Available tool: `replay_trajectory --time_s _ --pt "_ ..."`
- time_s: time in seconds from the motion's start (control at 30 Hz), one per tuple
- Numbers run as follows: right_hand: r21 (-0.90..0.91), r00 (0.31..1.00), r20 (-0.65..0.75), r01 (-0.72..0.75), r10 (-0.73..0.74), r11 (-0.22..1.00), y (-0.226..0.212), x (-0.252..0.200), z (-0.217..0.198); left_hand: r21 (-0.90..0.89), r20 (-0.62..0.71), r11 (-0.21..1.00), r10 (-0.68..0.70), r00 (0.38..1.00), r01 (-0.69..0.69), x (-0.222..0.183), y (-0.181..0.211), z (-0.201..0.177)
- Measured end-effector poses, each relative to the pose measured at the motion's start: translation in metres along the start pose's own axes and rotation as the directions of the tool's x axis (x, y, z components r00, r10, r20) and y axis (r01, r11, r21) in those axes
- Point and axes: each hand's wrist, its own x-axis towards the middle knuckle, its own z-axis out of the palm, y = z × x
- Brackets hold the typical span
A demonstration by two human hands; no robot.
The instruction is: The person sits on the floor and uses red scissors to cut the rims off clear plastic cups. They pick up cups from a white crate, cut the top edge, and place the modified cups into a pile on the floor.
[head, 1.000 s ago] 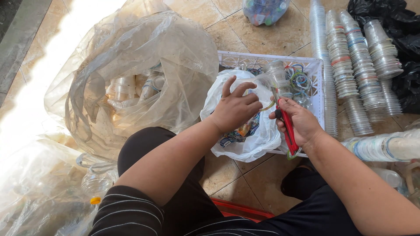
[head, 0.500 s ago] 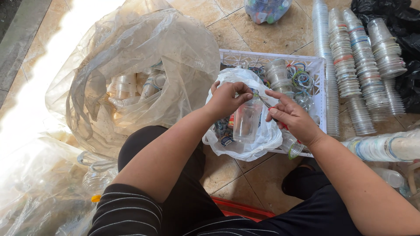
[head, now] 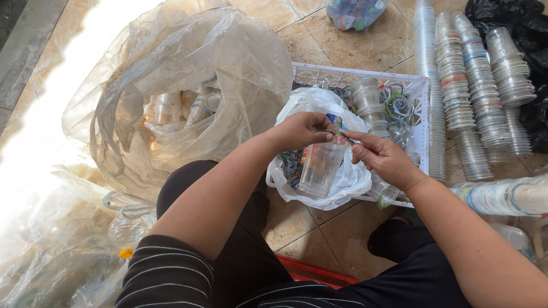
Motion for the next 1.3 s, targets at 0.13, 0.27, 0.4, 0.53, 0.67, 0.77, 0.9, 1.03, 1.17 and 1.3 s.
replay_trajectory --time_s 0.13,0.27,0.4,0.53,0.67,0.77,0.9,1.03,1.17,1.3 --pt "0.031 1.000 -0.001 -0.017 0.017 0.999 -0.006 -0.002 0.003 0.096 -0.028 0.995 -0.011 1.000 0.013 0.001 -0.003 0.001" --pt "0.051 0.998 0.053 -0.047 0.045 0.998 -0.006 0.000 0.007 0.102 -0.020 0.994 -0.044 0.999 0.046 -0.003 0.004 0.000" --pt "0.032 0.999 0.043 -0.021 0.020 0.999 -0.007 0.002 0.010 0.101 -0.023 0.994 -0.047 0.999 0.049 -0.001 0.001 0.000" --pt "0.025 0.999 0.045 -0.017 0.016 1.000 -0.001 0.003 0.007 0.103 -0.028 0.993 -0.053 0.998 0.055 -0.001 0.000 0.000" --pt "0.018 0.999 0.050 -0.014 0.013 1.000 -0.002 0.004 0.008 0.026 -0.006 0.999 -0.041 0.999 0.041 0.003 -0.004 -0.002" --pt "0.009 0.999 0.051 -0.005 0.005 1.000 -0.010 0.003 0.010 -0.031 0.003 0.999 -0.027 1.000 0.027 0.006 -0.011 -0.001" --pt "-0.011 1.000 0.025 -0.004 0.004 1.000 -0.005 0.008 0.010 -0.069 0.022 0.997 -0.022 1.000 0.023 0.011 -0.019 -0.006" --pt "-0.004 1.000 0.022 0.010 -0.010 1.000 -0.011 0.008 0.015 -0.066 0.002 0.998 -0.004 1.000 0.004 0.006 -0.015 -0.008" --pt "-0.013 0.999 0.033 0.006 -0.006 1.000 -0.010 0.011 0.016 0.071 -0.016 0.997 -0.025 1.000 0.026 0.012 -0.022 -0.008" --pt "-0.056 1.000 0.019 -0.003 0.005 0.998 -0.003 0.014 0.015 0.277 -0.078 0.957 -0.062 0.995 0.081 0.010 -0.014 -0.008"
